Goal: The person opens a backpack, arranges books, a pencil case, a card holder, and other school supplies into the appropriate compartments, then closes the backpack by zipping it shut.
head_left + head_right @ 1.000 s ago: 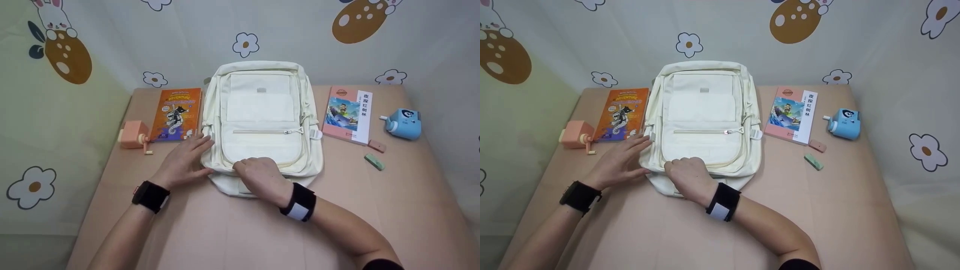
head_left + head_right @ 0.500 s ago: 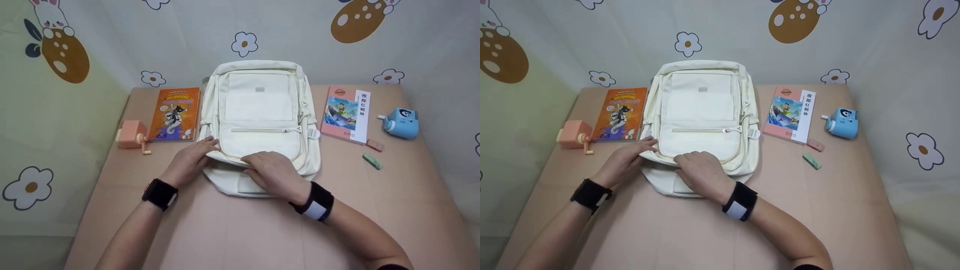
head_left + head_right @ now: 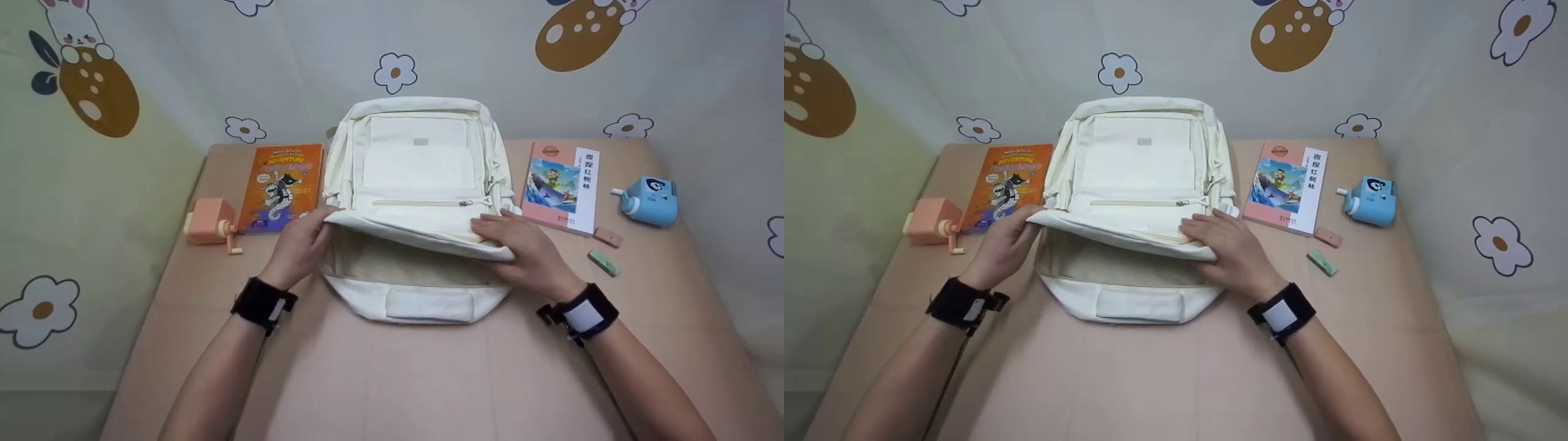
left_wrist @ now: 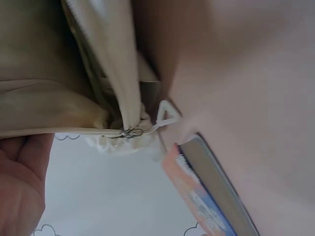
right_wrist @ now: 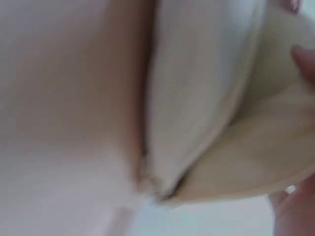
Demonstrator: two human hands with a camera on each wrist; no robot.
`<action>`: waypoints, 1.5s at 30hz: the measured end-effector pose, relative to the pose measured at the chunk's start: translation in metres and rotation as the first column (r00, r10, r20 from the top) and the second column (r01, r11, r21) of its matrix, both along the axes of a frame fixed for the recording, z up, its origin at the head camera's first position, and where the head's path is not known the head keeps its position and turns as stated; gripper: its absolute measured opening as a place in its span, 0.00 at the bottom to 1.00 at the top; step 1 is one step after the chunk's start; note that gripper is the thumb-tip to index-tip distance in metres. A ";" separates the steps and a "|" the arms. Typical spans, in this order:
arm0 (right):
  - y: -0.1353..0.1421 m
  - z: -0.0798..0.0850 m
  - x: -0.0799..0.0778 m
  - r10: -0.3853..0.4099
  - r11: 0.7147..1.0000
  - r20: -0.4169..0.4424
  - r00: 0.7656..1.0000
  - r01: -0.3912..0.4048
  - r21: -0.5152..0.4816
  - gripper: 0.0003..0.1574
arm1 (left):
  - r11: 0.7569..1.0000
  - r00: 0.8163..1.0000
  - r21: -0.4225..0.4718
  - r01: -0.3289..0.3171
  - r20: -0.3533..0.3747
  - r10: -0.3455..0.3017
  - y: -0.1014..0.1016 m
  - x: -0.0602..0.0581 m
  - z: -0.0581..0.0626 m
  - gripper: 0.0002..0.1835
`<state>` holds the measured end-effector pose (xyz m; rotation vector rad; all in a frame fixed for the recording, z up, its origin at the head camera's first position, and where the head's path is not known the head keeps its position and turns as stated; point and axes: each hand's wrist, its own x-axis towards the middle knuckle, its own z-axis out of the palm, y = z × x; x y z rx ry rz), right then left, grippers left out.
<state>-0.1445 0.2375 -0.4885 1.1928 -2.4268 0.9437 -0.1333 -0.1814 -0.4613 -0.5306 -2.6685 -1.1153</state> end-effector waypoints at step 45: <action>-0.004 0.026 -0.047 -0.225 0.914 0.595 0.772 0.378 -0.144 0.29 | 0.985 0.959 0.170 0.020 0.276 -0.067 0.026 -0.060 -0.006 0.26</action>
